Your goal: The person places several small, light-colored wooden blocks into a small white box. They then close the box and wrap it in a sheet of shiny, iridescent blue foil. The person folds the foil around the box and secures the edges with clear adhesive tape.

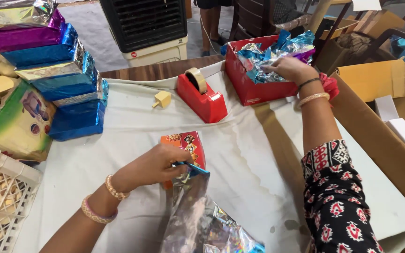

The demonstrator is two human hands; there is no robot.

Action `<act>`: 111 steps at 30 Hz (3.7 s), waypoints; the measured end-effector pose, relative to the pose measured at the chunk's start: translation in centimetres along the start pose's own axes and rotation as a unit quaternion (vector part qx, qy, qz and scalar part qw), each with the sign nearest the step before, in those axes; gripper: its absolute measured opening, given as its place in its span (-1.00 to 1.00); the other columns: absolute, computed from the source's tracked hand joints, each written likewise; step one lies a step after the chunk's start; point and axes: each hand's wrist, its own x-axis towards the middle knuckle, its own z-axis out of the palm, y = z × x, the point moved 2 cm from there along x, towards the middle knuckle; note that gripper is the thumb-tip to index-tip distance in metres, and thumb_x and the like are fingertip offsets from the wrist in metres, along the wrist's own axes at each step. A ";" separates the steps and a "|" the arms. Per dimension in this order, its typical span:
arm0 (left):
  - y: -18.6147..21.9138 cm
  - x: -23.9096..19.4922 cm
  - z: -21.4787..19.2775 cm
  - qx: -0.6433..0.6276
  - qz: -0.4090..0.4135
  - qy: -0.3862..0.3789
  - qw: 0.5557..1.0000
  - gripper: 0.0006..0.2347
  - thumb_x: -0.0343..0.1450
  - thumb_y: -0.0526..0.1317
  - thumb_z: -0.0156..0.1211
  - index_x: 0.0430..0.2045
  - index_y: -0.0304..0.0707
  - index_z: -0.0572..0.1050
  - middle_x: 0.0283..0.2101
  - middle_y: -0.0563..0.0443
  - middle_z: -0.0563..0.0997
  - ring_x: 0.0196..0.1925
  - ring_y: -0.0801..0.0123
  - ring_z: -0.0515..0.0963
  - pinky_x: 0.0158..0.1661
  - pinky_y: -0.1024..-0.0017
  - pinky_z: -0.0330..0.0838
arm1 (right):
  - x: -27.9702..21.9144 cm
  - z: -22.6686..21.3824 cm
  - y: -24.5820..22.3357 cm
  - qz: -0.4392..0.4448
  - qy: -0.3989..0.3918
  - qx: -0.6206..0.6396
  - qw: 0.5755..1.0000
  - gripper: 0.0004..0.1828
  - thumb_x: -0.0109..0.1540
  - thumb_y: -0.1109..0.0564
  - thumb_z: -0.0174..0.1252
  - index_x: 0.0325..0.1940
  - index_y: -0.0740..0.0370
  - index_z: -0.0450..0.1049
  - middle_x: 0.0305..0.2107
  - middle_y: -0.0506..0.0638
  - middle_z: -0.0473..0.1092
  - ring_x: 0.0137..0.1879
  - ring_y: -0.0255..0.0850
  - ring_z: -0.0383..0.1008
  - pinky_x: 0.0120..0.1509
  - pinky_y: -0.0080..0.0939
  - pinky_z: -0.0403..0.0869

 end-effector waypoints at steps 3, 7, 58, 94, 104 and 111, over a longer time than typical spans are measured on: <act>-1.2 -0.1 1.5 0.008 0.052 0.020 0.998 -0.88 0.34 -0.33 0.28 -0.32 -0.35 0.52 -0.41 -0.17 0.61 -0.34 0.05 0.61 -0.32 0.24 0.47 | 2.2 6.3 6.8 -0.069 0.016 -0.072 0.995 -0.57 0.35 0.12 -0.17 0.10 0.19 0.59 -0.10 0.22 0.53 -0.02 0.15 0.54 0.07 0.11 0.50; -1.4 -0.4 1.9 0.003 0.002 -0.004 1.000 -0.87 0.34 -0.32 0.27 -0.29 -0.34 0.54 -0.43 -0.18 0.60 -0.37 0.06 0.62 -0.32 0.23 0.47 | -2.4 -5.3 -6.7 0.129 -0.069 0.038 0.989 -0.35 0.42 -0.35 -0.05 0.06 0.27 0.60 -0.17 0.27 0.51 -0.03 0.14 0.51 0.15 0.08 0.48; -4.0 -3.2 -9.2 -0.025 -0.085 0.492 0.866 -0.78 0.46 -0.18 0.25 -0.56 -0.31 0.50 -0.63 0.03 0.56 -0.59 0.44 0.61 -0.51 0.43 0.39 | -11.0 -10.2 -42.4 -0.057 0.160 0.671 0.721 -0.72 0.42 0.23 0.08 0.21 0.36 0.43 -0.03 -0.03 0.50 0.05 -0.38 0.50 0.17 -0.35 0.50; -12.7 -0.8 -4.1 -0.130 -0.069 0.504 0.851 -0.84 0.37 -0.40 0.35 -0.34 -0.32 0.44 -0.39 0.17 0.64 -0.33 0.69 0.55 -0.33 0.59 0.48 | -9.1 -4.2 -36.9 -0.037 -0.052 0.896 0.439 -0.45 0.40 -0.15 0.05 0.09 0.47 0.50 -0.19 0.08 0.53 -0.12 -0.16 0.58 0.05 -0.15 0.56; -21.5 -0.9 -1.4 -0.167 -0.109 0.430 0.880 -0.69 0.37 -0.36 0.39 -0.19 -0.30 0.31 -0.32 -0.01 0.59 -0.29 0.47 0.60 -0.27 0.43 0.51 | -7.0 2.1 -33.7 0.027 0.058 0.665 0.744 -0.78 0.30 0.39 0.11 0.02 0.29 0.53 -0.21 -0.09 0.50 -0.14 -0.39 0.48 -0.07 -0.39 0.45; -14.6 -2.6 -2.4 0.230 -0.135 0.469 0.842 -0.65 0.23 -0.29 0.39 -0.24 -0.33 0.32 -0.28 -0.24 0.61 -0.29 -0.17 0.61 -0.39 0.03 0.46 | -6.8 2.9 -34.8 -0.004 0.111 0.511 0.852 -0.59 0.16 0.51 -0.02 -0.01 0.36 0.58 -0.14 -0.02 0.53 -0.03 -0.31 0.53 0.09 -0.31 0.48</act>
